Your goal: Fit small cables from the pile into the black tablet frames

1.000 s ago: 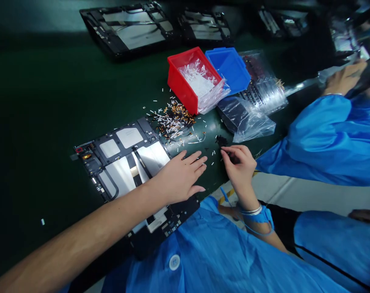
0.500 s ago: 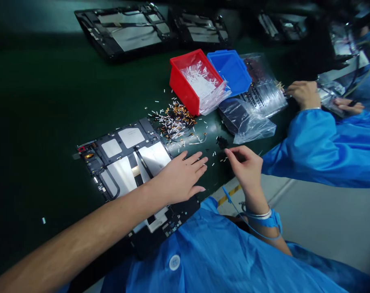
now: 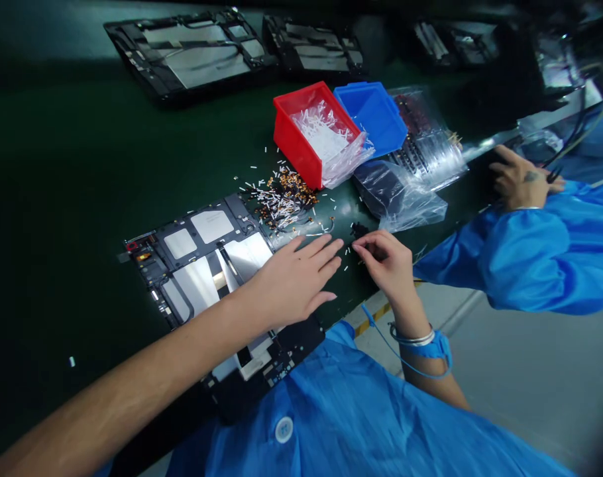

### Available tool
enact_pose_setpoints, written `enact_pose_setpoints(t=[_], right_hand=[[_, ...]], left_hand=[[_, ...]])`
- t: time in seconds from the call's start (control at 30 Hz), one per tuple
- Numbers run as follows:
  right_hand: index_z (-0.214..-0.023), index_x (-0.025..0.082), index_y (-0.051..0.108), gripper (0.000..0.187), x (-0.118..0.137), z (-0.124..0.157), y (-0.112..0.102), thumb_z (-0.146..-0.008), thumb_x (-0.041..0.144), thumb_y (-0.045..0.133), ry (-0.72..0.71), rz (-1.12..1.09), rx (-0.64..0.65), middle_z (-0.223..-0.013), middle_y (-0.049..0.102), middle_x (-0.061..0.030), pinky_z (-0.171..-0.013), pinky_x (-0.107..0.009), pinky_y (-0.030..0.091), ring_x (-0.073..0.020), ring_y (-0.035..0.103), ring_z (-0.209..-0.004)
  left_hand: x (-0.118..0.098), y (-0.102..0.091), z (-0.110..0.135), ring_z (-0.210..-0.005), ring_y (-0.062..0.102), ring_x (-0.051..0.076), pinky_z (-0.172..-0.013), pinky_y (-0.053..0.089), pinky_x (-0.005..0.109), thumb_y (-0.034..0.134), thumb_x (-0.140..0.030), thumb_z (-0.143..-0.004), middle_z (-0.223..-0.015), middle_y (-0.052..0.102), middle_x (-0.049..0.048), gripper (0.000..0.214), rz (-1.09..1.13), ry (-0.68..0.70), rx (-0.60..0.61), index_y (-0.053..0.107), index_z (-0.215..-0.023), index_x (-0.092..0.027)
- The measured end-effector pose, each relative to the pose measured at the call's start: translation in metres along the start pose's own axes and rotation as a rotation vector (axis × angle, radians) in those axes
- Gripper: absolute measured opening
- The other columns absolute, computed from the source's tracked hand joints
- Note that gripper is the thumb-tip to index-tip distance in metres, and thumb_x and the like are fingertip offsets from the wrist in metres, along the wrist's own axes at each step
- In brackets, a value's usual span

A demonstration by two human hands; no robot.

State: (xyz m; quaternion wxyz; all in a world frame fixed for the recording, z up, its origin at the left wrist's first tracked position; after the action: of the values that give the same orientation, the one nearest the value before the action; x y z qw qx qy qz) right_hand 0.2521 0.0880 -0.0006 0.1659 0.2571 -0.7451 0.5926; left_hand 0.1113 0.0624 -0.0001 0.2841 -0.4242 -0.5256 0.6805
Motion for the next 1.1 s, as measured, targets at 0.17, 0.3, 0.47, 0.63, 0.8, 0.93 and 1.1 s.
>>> enact_pose_setpoints(t=[0.17,0.3,0.47,0.63,0.8,0.93,1.1], right_hand=[[-0.075,0.021,0.063,0.010,0.013,-0.026,0.009,-0.083,0.023,0.058,0.012,0.036,-0.088,-0.071,0.059,-0.0002,-0.060,-0.027,0.043,-0.0132,0.051,-0.062],[-0.073,0.020,0.062,0.008,0.012,-0.041,0.024,-0.081,0.020,0.059,-0.005,0.061,-0.070,-0.069,0.056,0.0003,-0.062,-0.028,0.043,-0.0135,0.050,-0.062],[-0.074,0.020,0.062,0.010,0.012,-0.044,0.031,-0.082,0.020,0.058,-0.059,0.061,-0.076,-0.070,0.057,-0.0007,-0.061,-0.028,0.044,-0.0139,0.051,-0.062],[-0.080,0.022,0.068,0.014,0.018,-0.038,0.029,-0.086,0.023,0.055,-0.136,0.153,-0.082,-0.077,0.061,-0.0036,-0.064,-0.031,0.047,-0.0167,0.057,-0.071],[-0.090,0.027,0.073,0.024,0.018,-0.031,0.024,-0.089,0.022,0.050,-0.253,0.280,-0.095,-0.084,0.065,-0.0050,-0.068,-0.033,0.048,-0.0180,0.058,-0.077],[-0.095,0.030,0.074,0.032,0.015,-0.030,0.025,-0.088,0.016,0.046,-0.291,0.319,-0.030,-0.089,0.067,-0.0046,-0.068,-0.034,0.047,-0.0176,0.056,-0.076],[-0.095,0.027,0.073,0.027,0.021,-0.033,0.021,-0.088,0.018,0.048,-0.306,0.252,0.014,-0.091,0.068,-0.0056,-0.070,-0.035,0.048,-0.0189,0.058,-0.080]], left_hand=[[0.016,0.000,-0.013,-0.143,0.022,0.028,-0.111,0.026,0.043,0.035,-0.046,-0.097,-0.155,0.026,0.0087,0.059,-0.035,-0.102,0.047,0.037,-0.144,-0.012],[0.019,0.012,-0.017,-0.143,0.021,0.028,-0.111,0.025,0.044,0.034,-0.047,-0.097,-0.154,0.030,0.0073,0.061,-0.015,-0.102,0.105,0.033,-0.146,-0.011],[0.020,0.017,-0.015,-0.144,0.020,0.028,-0.111,0.025,0.045,0.036,-0.048,-0.096,-0.154,0.028,0.0082,0.063,-0.013,-0.088,0.095,0.031,-0.146,-0.010],[0.021,0.018,-0.016,-0.144,0.020,0.027,-0.112,0.025,0.045,0.036,-0.047,-0.096,-0.154,0.028,0.0078,0.062,-0.007,-0.089,0.087,0.033,-0.146,-0.011],[0.021,0.019,-0.017,-0.144,0.020,0.027,-0.112,0.024,0.044,0.036,-0.047,-0.096,-0.154,0.027,0.0077,0.062,-0.011,-0.088,0.090,0.033,-0.146,-0.011],[0.022,0.018,-0.016,-0.144,0.020,0.027,-0.113,0.024,0.044,0.037,-0.047,-0.096,-0.153,0.029,0.0071,0.061,-0.007,-0.095,0.091,0.034,-0.146,-0.012],[0.022,0.018,-0.015,-0.143,0.022,0.027,-0.112,0.026,0.045,0.037,-0.046,-0.097,-0.153,0.030,0.0078,0.059,-0.002,-0.093,0.075,0.037,-0.144,-0.011]])
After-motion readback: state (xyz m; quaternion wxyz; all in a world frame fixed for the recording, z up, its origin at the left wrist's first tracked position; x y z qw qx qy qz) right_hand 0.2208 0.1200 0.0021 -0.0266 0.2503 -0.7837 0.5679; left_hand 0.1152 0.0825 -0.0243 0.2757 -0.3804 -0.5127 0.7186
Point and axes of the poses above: each hand's wrist, its own z-axis away from the middle knuckle, its own y-axis out of the palm, x = y × z, the point moved 9 cm from there along -z, towards the middle knuckle
